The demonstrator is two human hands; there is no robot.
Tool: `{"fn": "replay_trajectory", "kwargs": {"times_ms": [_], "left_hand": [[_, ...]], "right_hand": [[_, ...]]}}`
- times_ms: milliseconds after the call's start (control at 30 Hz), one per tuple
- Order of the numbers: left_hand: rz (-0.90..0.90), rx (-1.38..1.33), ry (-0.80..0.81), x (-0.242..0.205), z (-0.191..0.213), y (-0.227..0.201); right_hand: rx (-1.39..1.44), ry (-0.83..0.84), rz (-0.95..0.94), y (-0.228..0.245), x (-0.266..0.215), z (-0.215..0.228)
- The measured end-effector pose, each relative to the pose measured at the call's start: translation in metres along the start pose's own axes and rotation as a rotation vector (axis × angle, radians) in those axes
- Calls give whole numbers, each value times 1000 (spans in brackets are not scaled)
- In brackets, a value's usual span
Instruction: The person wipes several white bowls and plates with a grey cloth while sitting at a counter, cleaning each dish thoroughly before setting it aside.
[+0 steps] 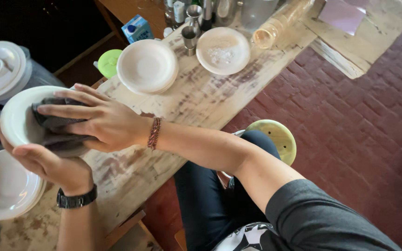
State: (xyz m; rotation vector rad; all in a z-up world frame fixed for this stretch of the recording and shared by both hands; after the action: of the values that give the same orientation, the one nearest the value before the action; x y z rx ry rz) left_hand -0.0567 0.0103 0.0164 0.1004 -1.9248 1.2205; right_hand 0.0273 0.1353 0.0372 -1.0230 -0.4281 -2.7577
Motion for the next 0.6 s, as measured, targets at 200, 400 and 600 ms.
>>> {"fn": "replay_trajectory", "kwargs": {"times_ms": [200,400,600], "left_hand": [[-6,308,61,-8,-14,-12],[-24,293,145,-10,-19,-12],[-9,329,207,-17,-34,-30]], "right_hand": [[-125,-45,-188,-20,-6,8],[-70,-311,-197,-45,-15,0],[94,-319,-387,-68,-23,1]]}}
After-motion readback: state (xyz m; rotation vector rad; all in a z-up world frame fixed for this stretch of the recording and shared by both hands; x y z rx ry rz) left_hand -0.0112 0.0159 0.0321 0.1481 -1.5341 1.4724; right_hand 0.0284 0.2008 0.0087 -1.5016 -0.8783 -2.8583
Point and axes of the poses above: each hand's wrist, its own x-axis towards the middle knuckle, its own z-axis out of the back of the hand, y = z × x, the point moved 5 cm from there along x, towards the middle knuckle, and after that the axes turned 7 degrees about -x, right-handed, at the moved point
